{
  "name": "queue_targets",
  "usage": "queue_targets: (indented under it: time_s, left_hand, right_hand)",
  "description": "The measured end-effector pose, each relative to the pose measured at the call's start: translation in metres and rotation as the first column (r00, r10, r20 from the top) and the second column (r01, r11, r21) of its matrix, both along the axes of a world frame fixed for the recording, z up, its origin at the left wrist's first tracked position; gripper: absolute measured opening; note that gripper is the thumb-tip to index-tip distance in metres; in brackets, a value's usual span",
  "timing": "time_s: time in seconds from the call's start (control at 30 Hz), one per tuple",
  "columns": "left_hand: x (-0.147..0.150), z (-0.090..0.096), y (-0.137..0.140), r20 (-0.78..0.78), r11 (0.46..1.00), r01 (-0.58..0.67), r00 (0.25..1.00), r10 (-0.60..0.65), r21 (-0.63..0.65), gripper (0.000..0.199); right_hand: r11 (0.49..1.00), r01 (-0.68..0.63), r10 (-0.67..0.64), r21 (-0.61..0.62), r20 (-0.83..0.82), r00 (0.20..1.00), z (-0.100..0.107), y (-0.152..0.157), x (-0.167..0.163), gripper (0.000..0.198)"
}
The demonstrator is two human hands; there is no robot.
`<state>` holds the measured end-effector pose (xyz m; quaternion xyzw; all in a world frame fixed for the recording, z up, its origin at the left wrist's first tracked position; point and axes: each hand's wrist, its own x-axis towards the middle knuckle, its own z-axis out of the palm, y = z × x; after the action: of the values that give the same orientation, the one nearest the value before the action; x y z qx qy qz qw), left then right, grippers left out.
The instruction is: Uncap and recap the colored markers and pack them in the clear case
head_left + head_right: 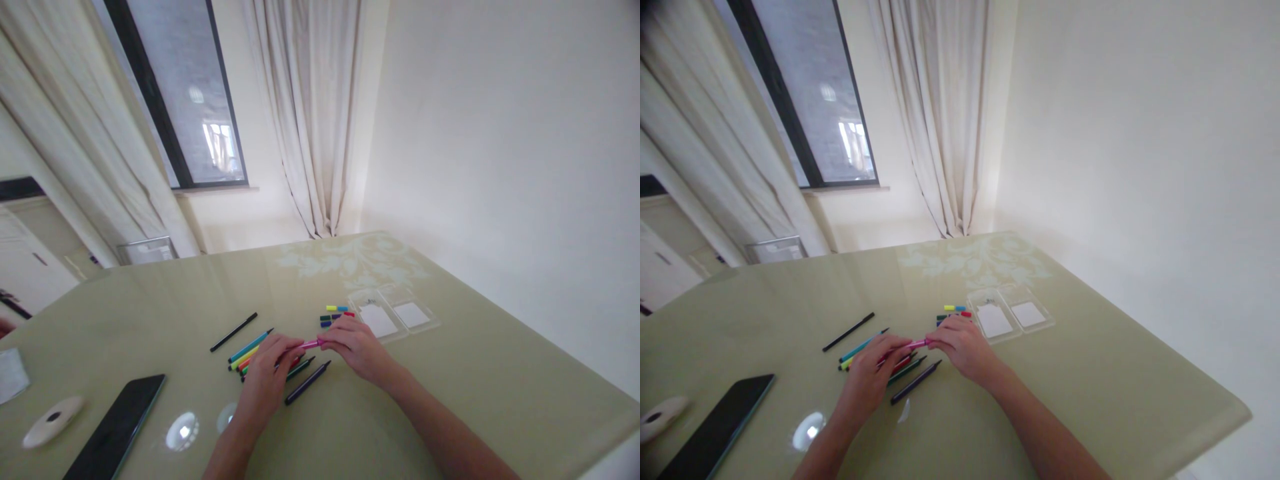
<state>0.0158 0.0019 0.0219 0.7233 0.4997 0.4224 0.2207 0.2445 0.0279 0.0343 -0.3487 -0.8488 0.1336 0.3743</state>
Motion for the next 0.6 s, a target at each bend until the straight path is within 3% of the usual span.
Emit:
queue_targets:
  time_s: [0.13,0.23,0.33,0.4,0.47,0.6]
  left_hand:
    - [-0.005,0.0,0.002,0.002,1.0,-0.009,1.0,0.009,0.006,0.036]
    - [-0.031,0.0,0.008,0.038,0.989,-0.146,0.989,0.145,0.011,0.04]
    - [-0.066,-0.003,0.015,0.099,0.888,-0.458,0.883,0.459,-0.039,0.041]
    - [-0.084,-0.007,0.019,0.057,0.808,-0.584,0.807,0.588,-0.071,0.042]
    - [-0.093,-0.015,0.022,-0.042,0.799,-0.597,0.802,0.596,-0.078,0.04]
    - [-0.097,-0.034,0.028,-0.233,0.838,-0.539,0.828,0.51,-0.085,0.039]
  right_hand:
    - [1.0,0.002,-0.002,0.006,0.033,0.999,-0.001,0.002,0.001,0.025]
    - [0.995,0.103,-0.103,0.01,-0.006,0.995,0.0,0.01,0.021,0.027]
    - [0.958,0.284,-0.288,-0.051,-0.129,0.949,0.001,0.022,0.047,0.025]
    - [0.937,0.334,-0.346,-0.101,-0.15,0.926,0.0,0.027,0.057,0.023]
    - [0.938,0.315,-0.328,-0.146,-0.075,0.942,-0.005,0.03,0.057,0.021]
    - [0.941,0.275,-0.246,-0.199,0.159,0.956,-0.018,0.028,0.042,0.014]
